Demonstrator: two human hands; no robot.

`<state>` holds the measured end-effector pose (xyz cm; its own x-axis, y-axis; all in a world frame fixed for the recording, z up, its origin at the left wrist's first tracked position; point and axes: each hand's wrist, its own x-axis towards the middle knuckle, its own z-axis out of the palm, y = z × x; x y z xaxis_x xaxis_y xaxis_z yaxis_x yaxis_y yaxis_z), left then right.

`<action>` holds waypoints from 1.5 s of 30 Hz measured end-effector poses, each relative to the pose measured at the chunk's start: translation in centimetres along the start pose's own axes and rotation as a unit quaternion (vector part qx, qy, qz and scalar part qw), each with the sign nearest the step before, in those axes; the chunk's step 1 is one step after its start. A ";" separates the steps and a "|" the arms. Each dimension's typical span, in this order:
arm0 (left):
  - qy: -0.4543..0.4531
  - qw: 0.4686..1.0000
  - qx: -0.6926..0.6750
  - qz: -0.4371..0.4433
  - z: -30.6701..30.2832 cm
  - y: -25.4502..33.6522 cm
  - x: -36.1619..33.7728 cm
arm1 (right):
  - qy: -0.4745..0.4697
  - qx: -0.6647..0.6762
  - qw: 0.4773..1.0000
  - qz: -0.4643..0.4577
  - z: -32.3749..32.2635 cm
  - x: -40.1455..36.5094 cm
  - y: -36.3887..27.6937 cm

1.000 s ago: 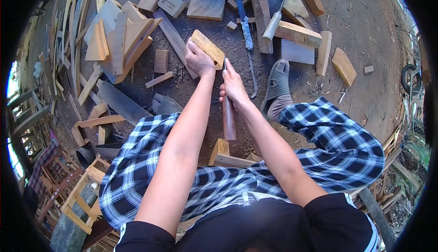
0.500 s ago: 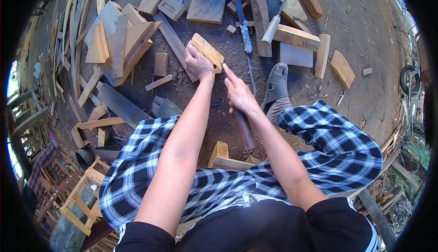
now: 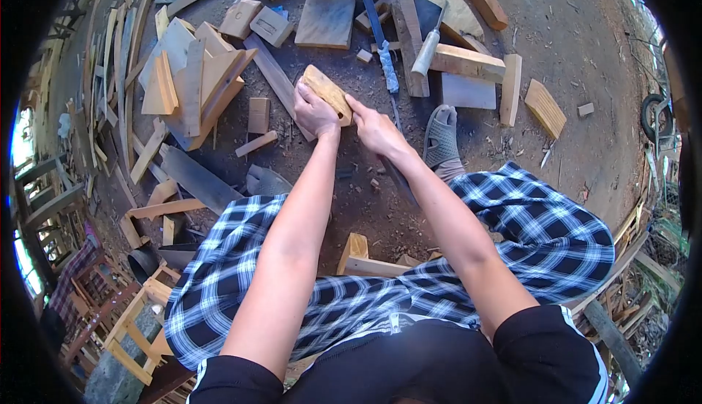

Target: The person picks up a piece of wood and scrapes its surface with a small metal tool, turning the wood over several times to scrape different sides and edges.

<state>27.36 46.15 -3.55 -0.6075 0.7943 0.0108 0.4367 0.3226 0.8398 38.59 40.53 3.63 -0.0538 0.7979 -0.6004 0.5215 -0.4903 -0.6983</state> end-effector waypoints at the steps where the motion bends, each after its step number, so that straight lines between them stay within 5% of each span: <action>1: -0.008 1.000 -0.007 -0.009 -0.1 0.0 -0.1 | 0.003 -0.019 1.000 -0.016 -0.2 -0.5 -0.2; 14: -0.012 1.000 0.009 -0.018 -0.2 -0.3 -0.4 | -0.015 -0.043 0.998 -0.040 -0.4 -1.1 -0.3; 15: -0.010 1.000 0.014 -0.019 -0.3 -0.1 -0.4 | -0.064 -0.004 0.998 0.024 -1.3 -0.8 -1.5; 26: -0.015 0.999 -0.015 0.044 -0.1 -0.7 0.0 | -0.013 -0.060 0.997 -0.037 -0.1 -0.5 1.4; 28: -0.033 0.999 -0.024 0.029 -0.6 -1.0 0.5 | 0.015 -0.072 0.994 -0.085 0.3 0.2 2.7; 30: -0.138 0.985 -0.098 0.035 -1.3 -2.9 2.2 | -0.062 -0.003 0.996 -0.067 -0.3 -1.3 1.9; 35: -0.293 0.911 -0.256 -0.140 -5.3 -5.1 5.2 | -0.017 -0.037 0.995 -0.096 2.5 -3.0 3.0; 36: -0.286 0.913 -0.257 -0.139 -5.9 -4.7 5.2 | -0.022 -0.039 0.994 -0.102 3.0 -3.3 2.9; 38: -0.185 0.981 0.021 0.051 -7.1 -3.4 4.5 | 0.042 -0.106 0.988 -0.102 4.1 -3.7 2.3; 42: -0.060 0.991 -0.014 0.120 -5.2 -7.6 2.7 | 0.028 -0.148 0.986 -0.073 3.9 -3.9 0.4; 44: -0.072 0.997 -0.010 0.006 -5.9 -5.0 0.1 | 0.027 -0.177 0.980 -0.091 3.6 -3.3 0.5; 45: -0.069 0.996 -0.046 0.017 -5.4 -4.8 -0.1 | 0.019 -0.185 0.978 -0.092 3.1 -3.3 0.3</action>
<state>21.76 41.73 -4.63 -0.4925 0.8698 -0.0291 0.3888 0.2499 0.8868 36.26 36.68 4.18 -0.1479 0.8770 -0.4572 0.7786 -0.1817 -0.6006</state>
